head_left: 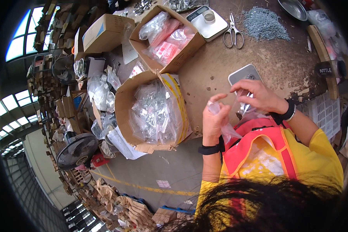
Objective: Put small metal pins into plastic bags and weigh them on a digital scale at an industrial workbench.
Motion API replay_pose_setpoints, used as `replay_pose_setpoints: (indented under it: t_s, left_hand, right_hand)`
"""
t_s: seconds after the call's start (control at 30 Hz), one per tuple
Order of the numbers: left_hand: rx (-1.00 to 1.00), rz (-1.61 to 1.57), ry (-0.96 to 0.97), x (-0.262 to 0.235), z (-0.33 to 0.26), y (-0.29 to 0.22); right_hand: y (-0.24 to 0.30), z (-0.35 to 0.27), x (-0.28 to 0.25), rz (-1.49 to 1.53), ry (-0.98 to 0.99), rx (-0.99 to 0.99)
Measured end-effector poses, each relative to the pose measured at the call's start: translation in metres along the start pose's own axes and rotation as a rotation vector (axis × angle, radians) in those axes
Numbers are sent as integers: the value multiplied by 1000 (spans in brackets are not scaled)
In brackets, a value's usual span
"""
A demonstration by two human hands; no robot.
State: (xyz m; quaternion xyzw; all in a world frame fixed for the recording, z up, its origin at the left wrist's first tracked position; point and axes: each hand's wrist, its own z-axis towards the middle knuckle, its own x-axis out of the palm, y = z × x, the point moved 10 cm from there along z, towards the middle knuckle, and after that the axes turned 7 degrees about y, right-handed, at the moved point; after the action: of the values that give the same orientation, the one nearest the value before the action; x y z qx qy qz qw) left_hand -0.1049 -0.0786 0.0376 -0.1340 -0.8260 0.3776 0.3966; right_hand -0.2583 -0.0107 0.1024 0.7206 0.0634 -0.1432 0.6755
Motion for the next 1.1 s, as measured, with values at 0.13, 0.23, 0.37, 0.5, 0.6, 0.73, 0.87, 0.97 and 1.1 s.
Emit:
replay_pose_setpoints:
  t_s: [0.13, 0.23, 0.37, 0.5, 0.6, 0.73, 0.87, 0.97, 1.1]
  left_hand:
    - [-147, 294, -2, 4, -1, 23]
    - [-89, 391, -63, -3, -3, 14]
    - [-9, 516, -172, -21, -5, 1]
    - [23, 478, -253, -35, -7, -4]
    - [36, 476, -335, -41, -7, -7]
    - [43, 452, -386, -43, -4, -8]
    - [80, 460, -430, -50, -5, -10]
    - [76, 439, -445, -62, -4, -6]
    - [94, 414, -470, -71, -7, -4]
  right_hand:
    - [-20, 0, 15, 232, -12, 44]
    - [-32, 1, 19, 197, 71, 148]
    - [-107, -3, -65, -91, -225, 229]
    - [-198, -2, -169, -426, -516, 312]
    - [-207, 14, -182, -604, -614, 265]
    - [-228, 27, -181, -757, -548, 247]
    - [-247, 18, -193, -774, -550, 285]
    - [-245, 5, -202, -715, -531, 271]
    - [-211, -12, -187, -318, -561, 297]
